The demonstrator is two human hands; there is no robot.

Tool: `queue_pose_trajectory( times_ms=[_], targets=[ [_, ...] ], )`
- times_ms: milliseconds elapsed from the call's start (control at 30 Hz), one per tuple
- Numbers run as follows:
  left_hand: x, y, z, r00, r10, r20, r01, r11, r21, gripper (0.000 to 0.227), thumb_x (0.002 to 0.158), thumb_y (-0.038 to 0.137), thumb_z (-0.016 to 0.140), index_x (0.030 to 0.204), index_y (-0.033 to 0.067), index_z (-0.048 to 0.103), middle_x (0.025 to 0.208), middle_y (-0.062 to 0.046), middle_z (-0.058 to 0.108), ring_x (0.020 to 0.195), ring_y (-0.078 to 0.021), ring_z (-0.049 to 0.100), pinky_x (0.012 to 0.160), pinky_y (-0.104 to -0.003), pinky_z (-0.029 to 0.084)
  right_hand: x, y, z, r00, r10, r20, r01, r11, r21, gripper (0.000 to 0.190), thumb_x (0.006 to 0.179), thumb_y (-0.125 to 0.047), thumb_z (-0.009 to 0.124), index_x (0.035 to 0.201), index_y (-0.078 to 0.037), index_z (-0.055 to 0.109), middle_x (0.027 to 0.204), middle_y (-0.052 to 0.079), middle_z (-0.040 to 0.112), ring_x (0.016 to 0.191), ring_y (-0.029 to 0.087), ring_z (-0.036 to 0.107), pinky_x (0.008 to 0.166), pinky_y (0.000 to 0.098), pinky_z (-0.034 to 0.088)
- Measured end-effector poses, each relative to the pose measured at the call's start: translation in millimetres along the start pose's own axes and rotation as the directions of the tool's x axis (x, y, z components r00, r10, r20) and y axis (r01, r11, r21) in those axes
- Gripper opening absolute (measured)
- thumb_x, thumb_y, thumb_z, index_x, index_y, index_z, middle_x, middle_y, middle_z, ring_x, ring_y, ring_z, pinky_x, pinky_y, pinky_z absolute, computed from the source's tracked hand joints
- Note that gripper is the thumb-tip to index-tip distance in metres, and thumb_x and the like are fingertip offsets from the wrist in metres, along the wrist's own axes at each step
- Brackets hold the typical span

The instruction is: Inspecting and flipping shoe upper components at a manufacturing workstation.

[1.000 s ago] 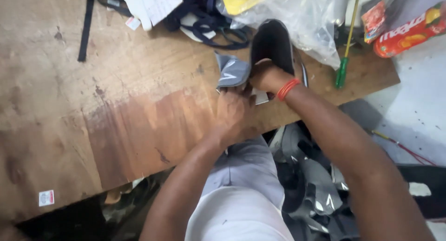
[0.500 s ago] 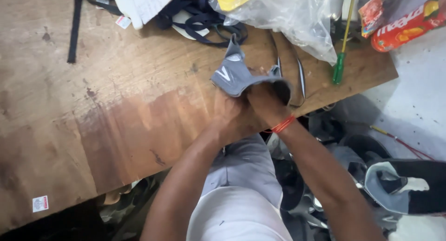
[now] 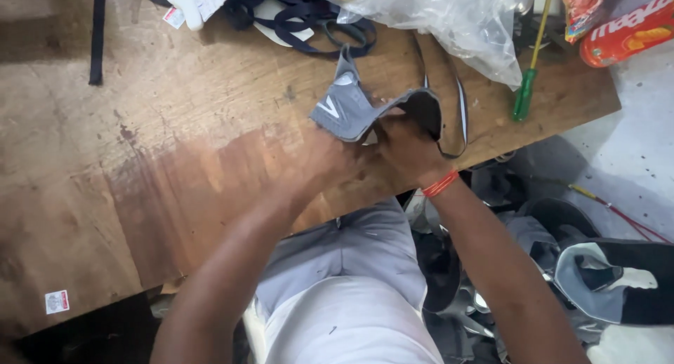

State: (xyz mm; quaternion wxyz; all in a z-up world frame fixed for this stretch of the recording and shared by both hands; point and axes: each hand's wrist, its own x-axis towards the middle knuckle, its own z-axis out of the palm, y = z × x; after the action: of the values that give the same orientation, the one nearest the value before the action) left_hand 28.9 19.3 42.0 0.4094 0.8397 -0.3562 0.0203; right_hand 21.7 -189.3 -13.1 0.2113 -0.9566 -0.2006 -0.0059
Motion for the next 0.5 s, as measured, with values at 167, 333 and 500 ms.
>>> queue_pose_trajectory(
  times_ms=[167, 333, 500],
  targets=[
    [-5.0, -38.6, 54.4, 0.999, 0.009, -0.036, -0.003, 0.987, 0.163, 0.044, 0.088, 0.026, 0.067, 0.132, 0.0170, 0.066, 0.130, -0.014, 0.064, 0.118, -0.0358, 0.060, 0.097, -0.052, 0.048, 12.9, -9.3, -21.0, 0.996, 0.086, -0.008, -0.085, 0.988, 0.126, 0.023, 0.096, -0.013, 0.058, 0.110, 0.003, 0.067, 0.102, 0.024, 0.070, 0.093, 0.044, 0.066, 0.077, 0.0525, 0.052],
    [1.2, -65.3, 70.6, 0.994, 0.073, 0.083, -0.103, 0.885, 0.453, 0.024, 0.090, 0.022, 0.061, 0.109, 0.0140, 0.073, 0.110, -0.011, 0.073, 0.106, -0.0297, 0.069, 0.092, -0.050, 0.053, 12.9, -11.1, -17.4, 0.998, -0.015, -0.060, 0.018, 0.998, 0.054, 0.021, 0.096, -0.015, 0.060, 0.110, -0.004, 0.070, 0.110, 0.021, 0.071, 0.100, 0.042, 0.068, 0.086, 0.0502, 0.054],
    [8.8, -25.8, 41.7, 0.941, 0.029, 0.338, -0.128, 0.953, 0.274, 0.020, 0.091, 0.010, 0.059, 0.102, 0.0079, 0.076, 0.096, -0.016, 0.074, 0.093, -0.0327, 0.072, 0.084, -0.046, 0.056, -30.6, -0.3, 42.7, 0.960, -0.235, -0.154, 0.204, 0.960, -0.192, 0.034, 0.088, -0.009, 0.059, 0.121, 0.000, 0.066, 0.119, 0.021, 0.069, 0.107, 0.038, 0.070, 0.095, 0.0470, 0.055]
  ],
)
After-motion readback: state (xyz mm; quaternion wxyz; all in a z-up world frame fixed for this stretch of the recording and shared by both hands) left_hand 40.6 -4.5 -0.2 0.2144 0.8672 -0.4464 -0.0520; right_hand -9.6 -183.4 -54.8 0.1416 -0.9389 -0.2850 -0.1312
